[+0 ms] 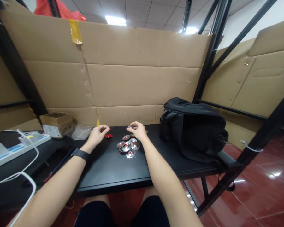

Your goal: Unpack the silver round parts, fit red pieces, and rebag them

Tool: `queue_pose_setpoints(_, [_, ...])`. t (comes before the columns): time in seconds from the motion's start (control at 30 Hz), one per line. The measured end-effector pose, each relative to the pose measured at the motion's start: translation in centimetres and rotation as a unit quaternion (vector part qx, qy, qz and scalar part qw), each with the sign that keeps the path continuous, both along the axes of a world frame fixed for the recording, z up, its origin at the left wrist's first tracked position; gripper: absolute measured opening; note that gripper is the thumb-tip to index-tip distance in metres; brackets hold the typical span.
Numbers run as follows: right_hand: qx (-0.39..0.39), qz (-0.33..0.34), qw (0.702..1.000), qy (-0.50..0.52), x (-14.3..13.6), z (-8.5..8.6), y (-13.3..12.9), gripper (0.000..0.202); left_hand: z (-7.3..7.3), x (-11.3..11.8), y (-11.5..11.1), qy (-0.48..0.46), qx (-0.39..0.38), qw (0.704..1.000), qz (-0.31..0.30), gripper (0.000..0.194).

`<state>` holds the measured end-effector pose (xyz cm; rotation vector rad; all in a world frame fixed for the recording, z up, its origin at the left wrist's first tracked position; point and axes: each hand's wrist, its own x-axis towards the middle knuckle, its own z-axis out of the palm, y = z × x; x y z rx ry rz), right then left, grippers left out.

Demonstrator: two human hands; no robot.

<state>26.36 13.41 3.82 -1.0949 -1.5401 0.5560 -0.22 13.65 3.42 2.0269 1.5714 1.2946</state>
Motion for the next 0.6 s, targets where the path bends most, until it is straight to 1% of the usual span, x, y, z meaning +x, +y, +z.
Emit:
queue_pose_setpoints(0.07, [0.000, -0.074, 0.993, -0.096, 2.0, -0.1, 0.3, 0.034, 0.1, -0.9, -0.1, 0.059, -0.017, 0.997, 0.052, 0.024])
queue_pose_setpoints(0.1, [-0.002, -0.106, 0.986, -0.130, 2.9, -0.2, 0.5, 0.032, 0.1, -1.2, -0.2, 0.083, -0.024, 0.994, 0.065, 0.022])
queue_pose_setpoints(0.2, [-0.049, -0.173, 0.961, -0.209, 5.0, -0.7, 0.6, 0.027, 0.0, -1.2, -0.4, 0.131, -0.042, 0.989, 0.061, 0.019])
queue_pose_setpoints(0.27, [-0.096, -0.199, 0.943, -0.248, 5.8, -1.1, 0.7, 0.027, -0.2, -0.8, -0.4, 0.160, -0.052, 0.984, 0.056, 0.019])
queue_pose_setpoints(0.33, [-0.135, -0.209, 0.929, -0.273, 6.0, -1.3, 0.7, 0.029, -0.3, -0.6, -0.4, 0.191, -0.048, 0.979, 0.059, 0.020])
queue_pose_setpoints(0.43, [-0.169, -0.212, 0.913, -0.306, 6.0, -1.4, 0.7, 0.032, 0.0, -0.3, -0.8, 0.227, -0.007, 0.972, 0.060, 0.022])
queue_pose_setpoints(0.47, [-0.173, -0.214, 0.907, -0.318, 5.9, -1.4, 0.7, 0.032, 0.2, -0.2, -1.0, 0.233, 0.011, 0.972, 0.041, 0.021])
queue_pose_setpoints(0.5, [-0.174, -0.216, 0.903, -0.328, 5.8, -1.4, 0.8, 0.032, 0.4, 0.1, -1.3, 0.237, 0.025, 0.971, 0.003, 0.021])
queue_pose_setpoints(0.57, [-0.169, -0.220, 0.898, -0.340, 5.6, -1.3, 0.7, 0.031, 0.8, 0.7, -2.0, 0.238, 0.040, 0.963, -0.118, 0.020])
queue_pose_setpoints(0.6, [-0.167, -0.221, 0.898, -0.343, 5.5, -1.3, 0.7, 0.030, 1.0, 1.1, -2.3, 0.237, 0.042, 0.953, -0.183, 0.019])
